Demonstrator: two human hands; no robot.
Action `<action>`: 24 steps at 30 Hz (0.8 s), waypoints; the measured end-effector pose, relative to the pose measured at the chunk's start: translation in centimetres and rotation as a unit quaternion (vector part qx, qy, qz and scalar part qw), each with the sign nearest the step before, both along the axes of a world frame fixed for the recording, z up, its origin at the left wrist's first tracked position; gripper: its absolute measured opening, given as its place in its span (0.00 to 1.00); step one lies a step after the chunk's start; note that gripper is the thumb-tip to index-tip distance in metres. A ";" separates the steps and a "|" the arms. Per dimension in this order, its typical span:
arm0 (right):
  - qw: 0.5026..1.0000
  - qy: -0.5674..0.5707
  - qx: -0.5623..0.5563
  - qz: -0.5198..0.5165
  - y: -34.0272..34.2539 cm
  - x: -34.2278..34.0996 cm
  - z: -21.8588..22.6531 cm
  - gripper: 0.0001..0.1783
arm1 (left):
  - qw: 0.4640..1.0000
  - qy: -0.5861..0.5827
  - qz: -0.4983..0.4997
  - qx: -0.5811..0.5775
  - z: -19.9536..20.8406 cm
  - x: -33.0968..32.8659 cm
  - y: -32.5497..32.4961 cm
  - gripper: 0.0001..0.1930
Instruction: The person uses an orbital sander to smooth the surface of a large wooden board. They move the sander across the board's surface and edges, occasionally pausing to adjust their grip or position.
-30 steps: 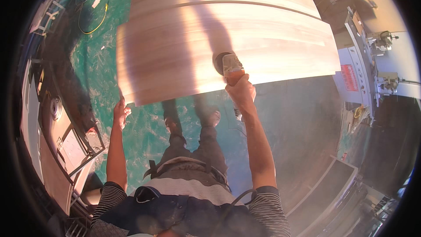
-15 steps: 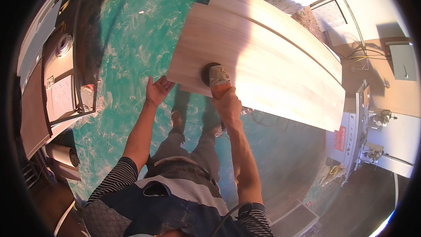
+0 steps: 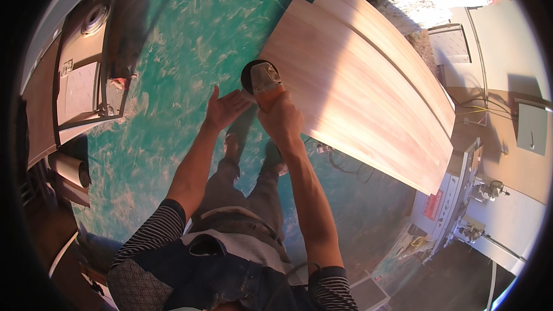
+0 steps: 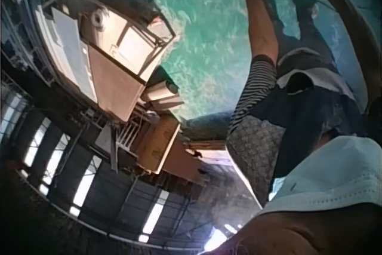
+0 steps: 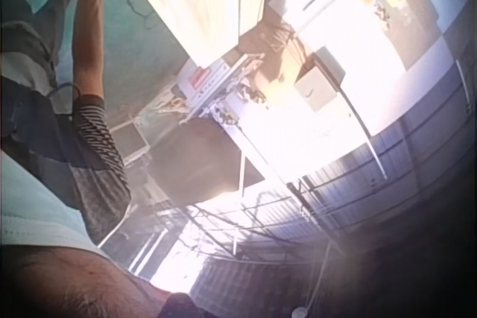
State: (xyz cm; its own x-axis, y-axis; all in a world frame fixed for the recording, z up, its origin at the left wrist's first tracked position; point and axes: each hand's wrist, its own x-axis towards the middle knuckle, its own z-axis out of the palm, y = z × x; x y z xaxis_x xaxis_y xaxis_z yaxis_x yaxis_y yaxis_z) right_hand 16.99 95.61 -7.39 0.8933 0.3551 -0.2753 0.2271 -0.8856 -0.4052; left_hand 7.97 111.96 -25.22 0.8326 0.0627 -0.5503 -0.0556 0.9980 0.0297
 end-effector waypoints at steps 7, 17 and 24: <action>1.000 -0.009 -0.012 0.005 -1.8 -2.3 -1.5 0.32 | 0.997 -0.066 -0.016 -0.030 0.2 0.0 -0.2 0.51; 0.999 0.033 0.001 -0.017 -6.6 -5.0 -1.3 0.24 | 0.967 -0.250 -0.055 -0.010 -3.3 -1.3 1.6 0.48; 0.991 0.054 0.031 -0.118 -14.8 -3.8 -0.8 0.27 | 0.982 -0.060 -0.111 0.140 -0.8 -0.9 2.1 0.41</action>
